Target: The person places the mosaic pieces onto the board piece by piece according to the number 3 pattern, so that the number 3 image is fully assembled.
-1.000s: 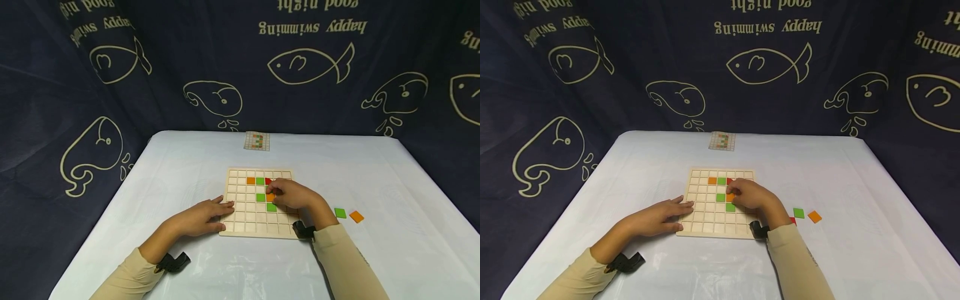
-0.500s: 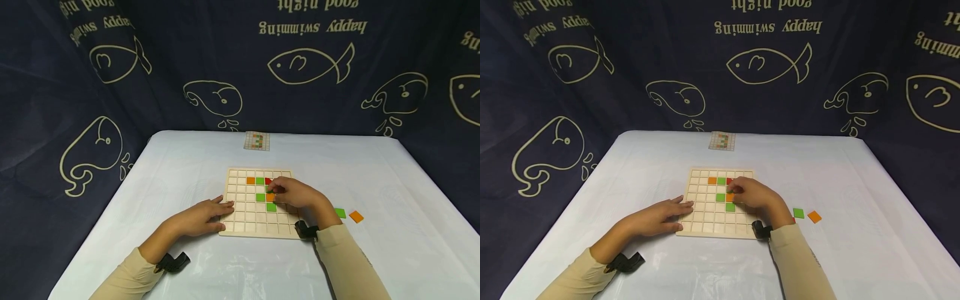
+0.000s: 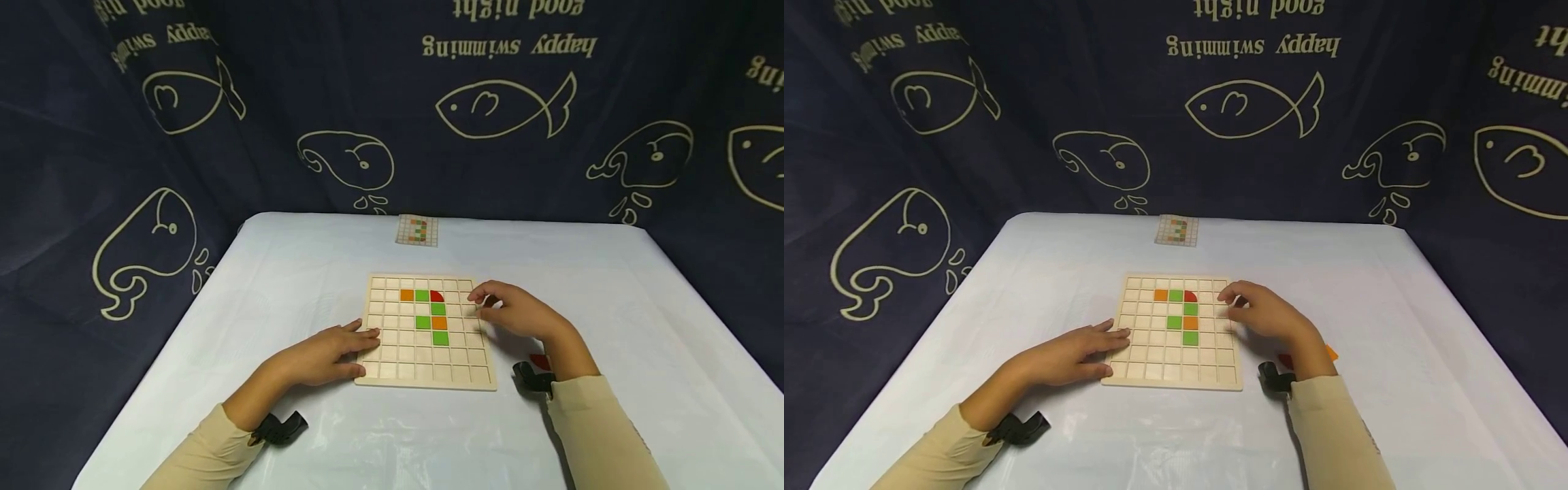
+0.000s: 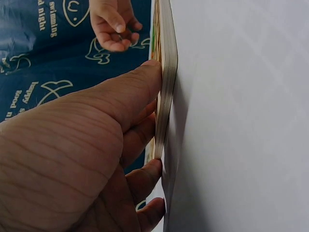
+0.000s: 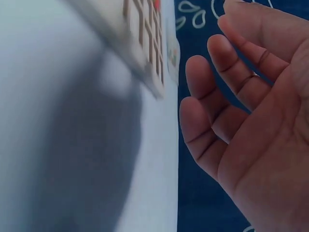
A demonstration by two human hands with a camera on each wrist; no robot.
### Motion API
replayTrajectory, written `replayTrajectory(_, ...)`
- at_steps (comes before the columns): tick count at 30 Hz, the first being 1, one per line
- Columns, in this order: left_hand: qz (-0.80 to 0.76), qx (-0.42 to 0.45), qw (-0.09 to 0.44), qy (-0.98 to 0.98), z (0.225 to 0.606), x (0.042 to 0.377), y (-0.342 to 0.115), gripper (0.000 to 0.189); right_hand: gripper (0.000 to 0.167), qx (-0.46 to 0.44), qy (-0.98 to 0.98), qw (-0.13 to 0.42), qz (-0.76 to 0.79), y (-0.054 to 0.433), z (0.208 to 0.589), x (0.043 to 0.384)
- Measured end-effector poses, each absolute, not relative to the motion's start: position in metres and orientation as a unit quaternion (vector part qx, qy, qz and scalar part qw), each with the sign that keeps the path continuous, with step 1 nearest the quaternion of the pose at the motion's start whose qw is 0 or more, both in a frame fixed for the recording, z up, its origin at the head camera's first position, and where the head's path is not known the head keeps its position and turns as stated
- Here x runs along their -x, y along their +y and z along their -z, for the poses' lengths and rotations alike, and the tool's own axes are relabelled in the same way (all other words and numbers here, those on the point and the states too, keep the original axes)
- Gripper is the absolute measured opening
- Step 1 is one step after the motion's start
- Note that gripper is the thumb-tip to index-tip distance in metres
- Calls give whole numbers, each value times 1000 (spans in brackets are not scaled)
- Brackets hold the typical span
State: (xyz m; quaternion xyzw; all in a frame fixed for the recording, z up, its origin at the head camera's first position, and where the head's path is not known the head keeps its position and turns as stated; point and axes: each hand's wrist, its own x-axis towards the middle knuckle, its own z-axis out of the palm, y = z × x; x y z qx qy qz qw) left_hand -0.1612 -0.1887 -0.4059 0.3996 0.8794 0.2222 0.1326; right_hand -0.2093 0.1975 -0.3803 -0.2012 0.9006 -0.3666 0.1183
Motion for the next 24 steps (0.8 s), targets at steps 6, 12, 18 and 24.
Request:
replayTrajectory(6, -221, -400, 135, 879, 406, 161, -189, 55, 21, 185, 906, 103, 367, 225, 380, 202)
replayTrajectory(12, -220, -400, 131, 880, 406, 161, -189, 55, 22, 184, 913, 93, 352, 252, 375, 191)
replayTrajectory(18, -222, -400, 127, 880, 405, 162, -188, 55, 25, 153, 921, 99, 344, 277, 371, 180)
replayTrajectory(24, -220, -397, 133, 881, 406, 161, -187, 55, 27, 133, 922, 116, 346, 298, 376, 170)
